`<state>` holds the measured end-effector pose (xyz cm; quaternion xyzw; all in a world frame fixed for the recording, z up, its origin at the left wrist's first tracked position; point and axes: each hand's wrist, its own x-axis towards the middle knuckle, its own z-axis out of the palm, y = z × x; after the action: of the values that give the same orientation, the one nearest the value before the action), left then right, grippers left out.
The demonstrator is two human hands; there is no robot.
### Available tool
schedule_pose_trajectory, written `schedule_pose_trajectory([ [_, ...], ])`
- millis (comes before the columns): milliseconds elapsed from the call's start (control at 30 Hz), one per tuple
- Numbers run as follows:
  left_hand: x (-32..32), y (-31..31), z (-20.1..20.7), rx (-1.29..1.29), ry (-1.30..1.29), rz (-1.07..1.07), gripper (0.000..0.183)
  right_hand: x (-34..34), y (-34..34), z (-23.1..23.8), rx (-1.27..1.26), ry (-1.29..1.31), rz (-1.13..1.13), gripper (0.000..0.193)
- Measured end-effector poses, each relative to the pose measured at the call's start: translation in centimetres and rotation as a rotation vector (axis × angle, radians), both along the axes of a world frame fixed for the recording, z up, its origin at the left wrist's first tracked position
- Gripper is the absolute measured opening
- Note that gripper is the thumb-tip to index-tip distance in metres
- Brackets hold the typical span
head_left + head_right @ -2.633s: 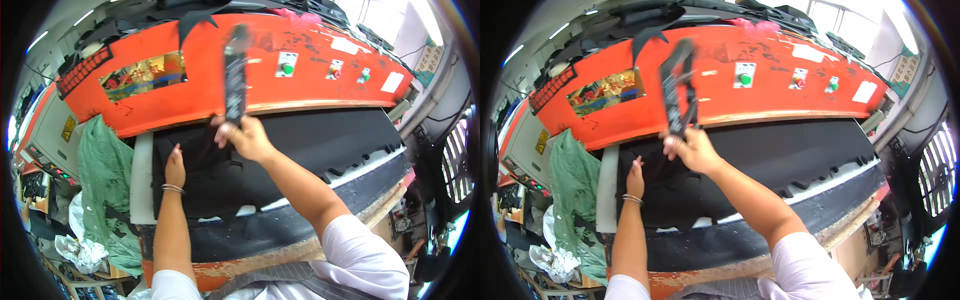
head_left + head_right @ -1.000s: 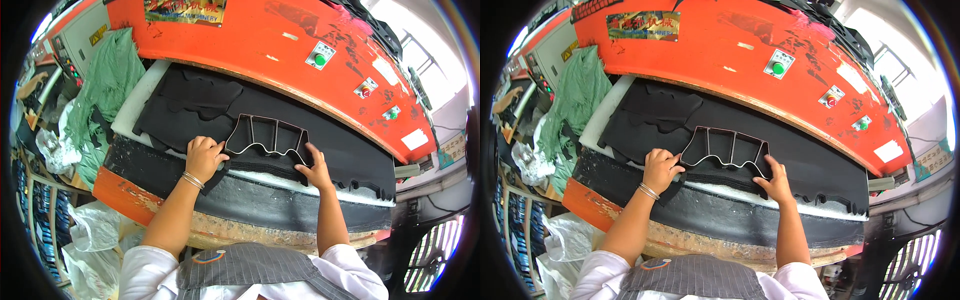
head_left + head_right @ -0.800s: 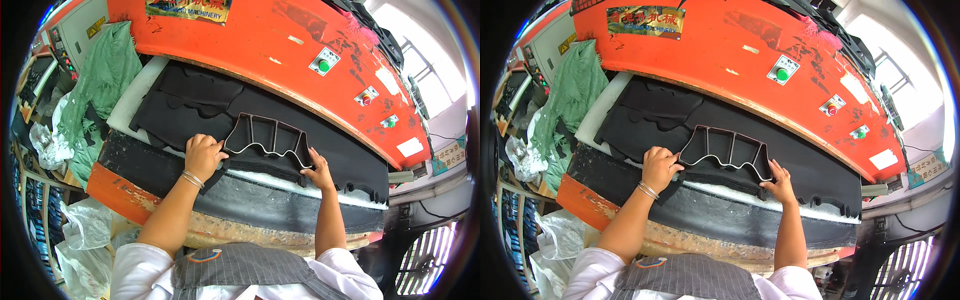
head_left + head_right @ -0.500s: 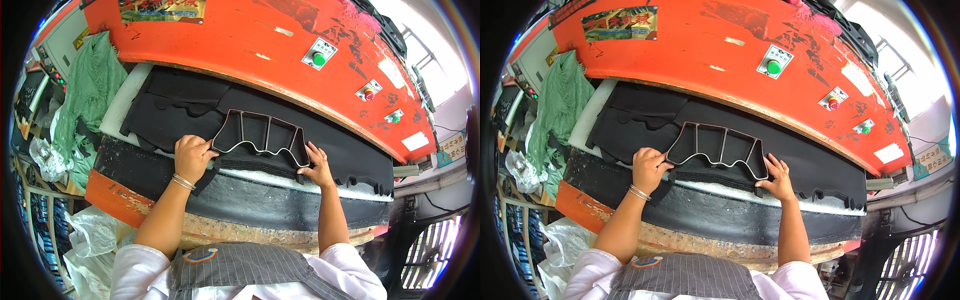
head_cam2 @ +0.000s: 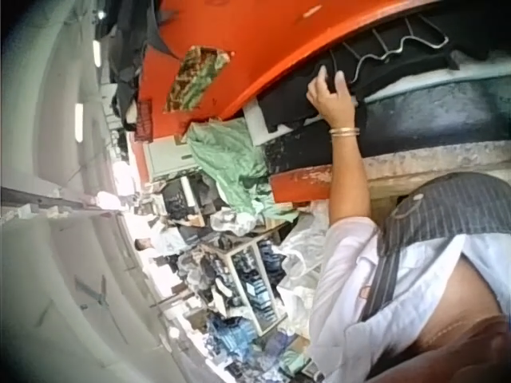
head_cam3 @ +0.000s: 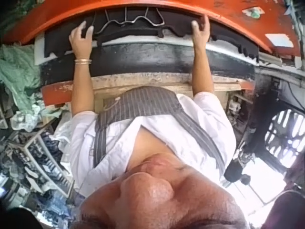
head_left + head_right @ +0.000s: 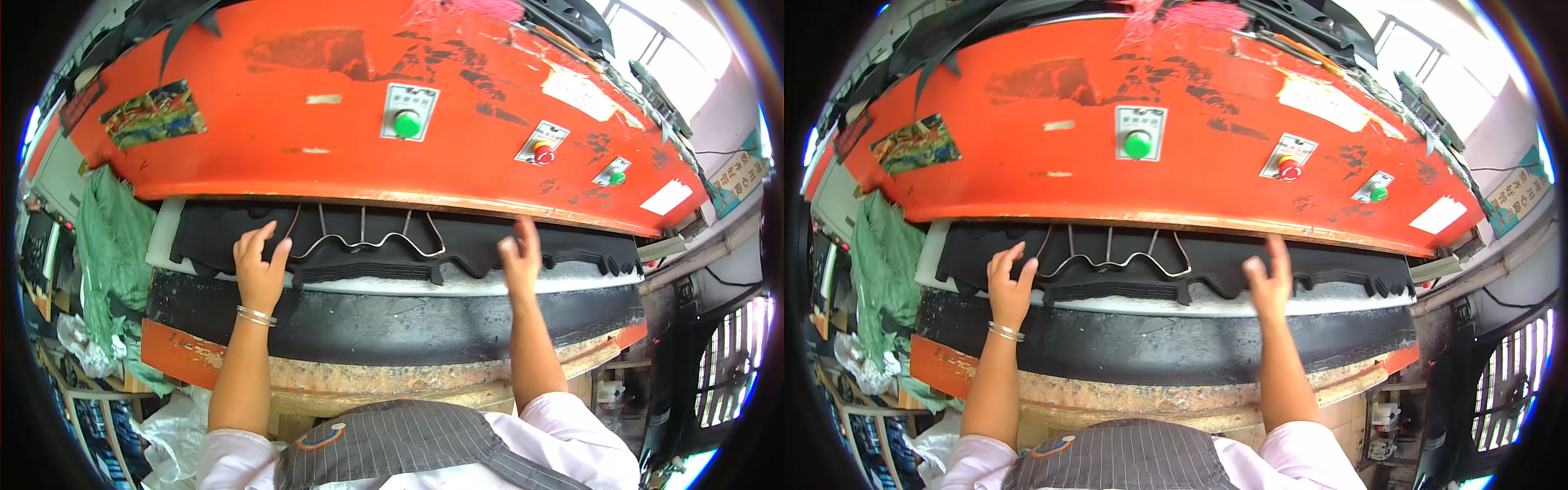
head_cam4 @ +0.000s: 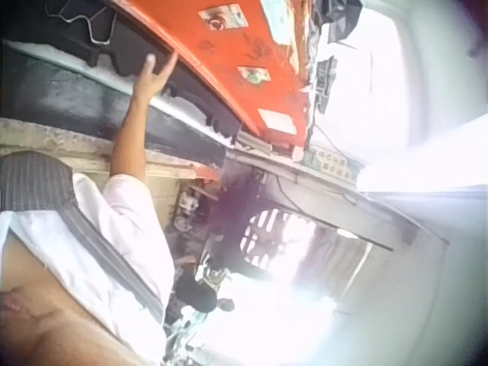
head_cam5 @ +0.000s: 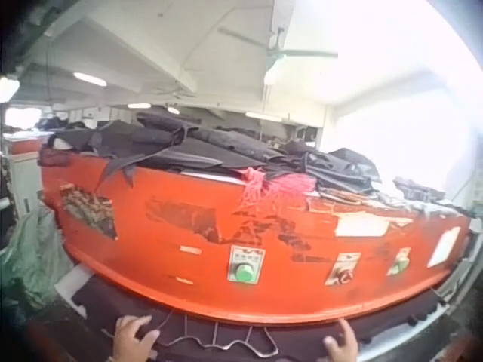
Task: Operating a die-cutting machine to cut shoe upper components from fabric sheets.
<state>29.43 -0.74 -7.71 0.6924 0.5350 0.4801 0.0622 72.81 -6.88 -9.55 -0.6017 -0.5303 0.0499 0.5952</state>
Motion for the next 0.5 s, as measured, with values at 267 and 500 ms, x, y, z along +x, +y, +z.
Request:
schedule_pose_trajectory([
  [267,18.0,4.7,15.1,-0.127,-0.121,-0.738,0.025,17.3,7.8,17.1,0.543,0.252,-0.741,0.064],
  [500,19.1,9.3,15.6,0.108,0.252,-0.537,0.043,14.3,8.5,18.3,0.492,0.232,-0.639,0.071],
])
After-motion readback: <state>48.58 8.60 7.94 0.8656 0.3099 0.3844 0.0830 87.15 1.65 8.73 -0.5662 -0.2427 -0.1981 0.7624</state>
